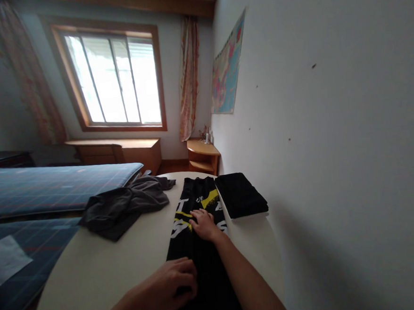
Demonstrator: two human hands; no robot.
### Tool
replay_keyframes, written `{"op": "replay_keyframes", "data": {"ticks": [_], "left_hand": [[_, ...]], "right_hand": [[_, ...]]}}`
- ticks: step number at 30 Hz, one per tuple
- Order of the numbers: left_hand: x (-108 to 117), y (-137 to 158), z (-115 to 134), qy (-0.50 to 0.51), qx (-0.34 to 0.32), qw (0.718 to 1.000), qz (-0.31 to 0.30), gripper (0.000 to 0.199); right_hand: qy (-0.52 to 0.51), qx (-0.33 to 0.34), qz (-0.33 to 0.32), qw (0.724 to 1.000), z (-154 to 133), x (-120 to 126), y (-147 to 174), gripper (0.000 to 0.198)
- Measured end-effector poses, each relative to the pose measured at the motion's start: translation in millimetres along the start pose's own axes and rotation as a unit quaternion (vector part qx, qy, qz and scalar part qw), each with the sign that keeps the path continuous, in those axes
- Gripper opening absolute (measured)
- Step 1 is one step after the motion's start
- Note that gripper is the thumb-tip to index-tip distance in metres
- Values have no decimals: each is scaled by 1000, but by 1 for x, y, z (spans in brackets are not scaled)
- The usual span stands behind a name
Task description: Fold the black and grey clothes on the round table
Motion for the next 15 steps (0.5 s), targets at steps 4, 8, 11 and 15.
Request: {"op": "replay_keyframes", "data": {"ticks": [4,8,11,15], "left_hand": [[3,-3,4,-2,-10,999,36,11],[-3,-6,3,19,-13,1000,22,17],[-8,-7,2,29,-9,1000,1,21],[-10,-8,2,32,-8,999,0,13]], "right_hand": [[-16,12,91,996,3,9,-1,46],[-3,3,114,993,13,7,3,42],[-9,17,98,995,16,3,6,46],[-39,58,89,994,18,11,10,45]]}}
Point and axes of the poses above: each hand's wrist, its own y-axis away from the middle knuckle, its own x-axis out of the back of the hand, z = x × y, the point moved 7 cm from there along -y, towards the middle knuckle
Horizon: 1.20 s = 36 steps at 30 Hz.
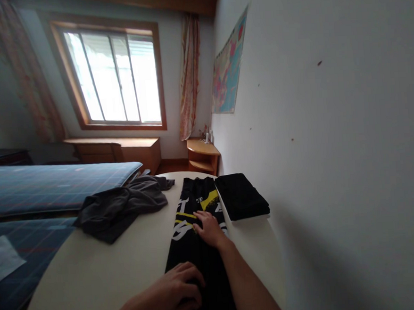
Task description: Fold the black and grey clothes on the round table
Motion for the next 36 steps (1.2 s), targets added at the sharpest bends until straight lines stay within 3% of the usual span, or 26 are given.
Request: {"op": "replay_keyframes", "data": {"ticks": [4,8,16,24,29,36], "left_hand": [[-5,-1,1,-43,-23,999,15,21],[-13,-4,1,-128,-44,991,15,26],[-18,-10,12,-224,-93,970,22,7],[-18,-10,26,-219,-126,966,48,3],[-21,-8,27,-232,-144,961,32,3],[-28,-8,22,-244,-151,958,29,5]], "right_hand": [[-44,12,-7,999,16,17,6,31],[-67,28,-38,997,30,23,13,29],[24,-10,19,999,33,19,8,33],[69,-62,54,994,34,21,0,32],[94,-79,53,991,32,24,-4,26],[186,-156,33,969,26,16,-18,24]]}}
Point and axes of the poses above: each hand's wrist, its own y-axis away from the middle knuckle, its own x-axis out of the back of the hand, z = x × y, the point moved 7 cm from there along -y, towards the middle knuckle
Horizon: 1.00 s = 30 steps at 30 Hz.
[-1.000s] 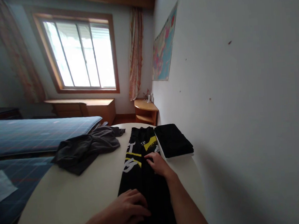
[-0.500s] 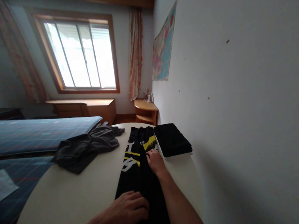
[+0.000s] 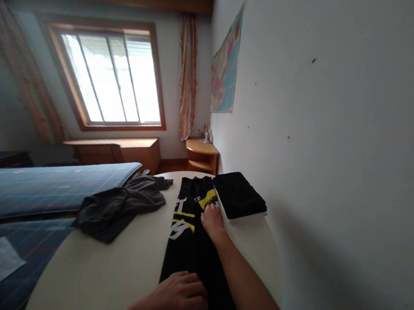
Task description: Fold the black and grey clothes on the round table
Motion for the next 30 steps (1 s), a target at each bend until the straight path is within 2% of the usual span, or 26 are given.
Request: {"op": "replay_keyframes", "data": {"ticks": [7,11,15,17,19,21,22,25,30], "left_hand": [[4,0,1,-3,9,1000,13,4],[3,0,1,5,12,1000,-9,3],[3,1,-2,57,34,997,-31,7],[8,2,-5,92,62,993,-28,23],[10,3,-8,117,96,988,-42,52],[9,5,-9,136,116,981,-77,74],[8,6,-9,145,120,978,-92,77],[8,9,-8,172,122,973,-98,72],[12,11,-13,190,113,975,-28,45]], "right_hand": [[11,-7,-14,1000,-7,-1,-6,31],[2,24,-26,999,-11,1,2,28],[-13,65,-44,997,-14,0,16,32],[-24,86,-54,995,-14,-4,22,38],[-37,96,-63,993,-14,-10,26,45],[-54,85,-68,993,-12,-15,26,47],[-62,71,-69,993,-11,-16,24,47],[-87,31,-72,993,-12,-18,13,48],[-100,-14,-78,992,-19,-22,-8,57]]}}
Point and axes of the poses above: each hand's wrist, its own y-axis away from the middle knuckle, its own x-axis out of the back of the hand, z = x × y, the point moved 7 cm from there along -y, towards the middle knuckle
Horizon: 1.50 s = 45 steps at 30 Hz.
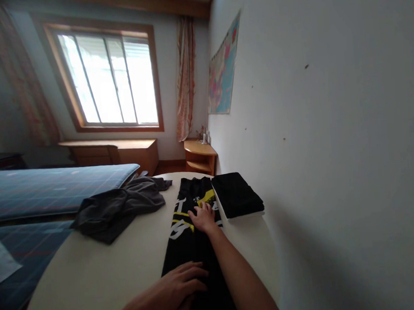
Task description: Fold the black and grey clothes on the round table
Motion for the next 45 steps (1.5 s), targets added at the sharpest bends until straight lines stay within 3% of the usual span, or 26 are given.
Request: {"op": "replay_keyframes", "data": {"ticks": [4,7,10,17,21,24,27,30,34,38,41,45], "left_hand": [[2,0,-6,2,-1,1000,27,30],[4,0,-8,2,0,1000,30,30],[5,0,-7,-10,-11,1000,24,36],[6,-6,-8,-75,-14,997,29,16],[8,-6,-6,-45,-11,998,41,22],[4,-3,-8,-26,13,1000,10,55],[3,-2,-16,-24,47,999,10,64],[14,2,-36,-50,104,988,100,50],[26,19,-82,-117,233,943,208,43],[25,31,-117,-147,316,915,205,39],[23,28,-126,-144,324,915,193,40],[20,22,-129,-140,319,921,173,44]], "right_hand": [[-14,-20,41,999,-1,0,-14,60],[-16,-34,80,996,-1,3,-23,54],[-12,-44,98,994,-1,5,-30,47],[10,-45,124,991,1,12,-35,35],[22,-26,116,993,4,13,-29,32],[26,26,94,995,0,14,-21,44],[31,80,56,995,-1,14,-8,44],[36,116,25,992,3,18,13,44],[23,138,6,990,16,25,56,48],[24,138,-31,990,25,20,106,55],[32,146,-59,987,23,12,134,61],[40,138,-75,987,17,6,144,63]]}}
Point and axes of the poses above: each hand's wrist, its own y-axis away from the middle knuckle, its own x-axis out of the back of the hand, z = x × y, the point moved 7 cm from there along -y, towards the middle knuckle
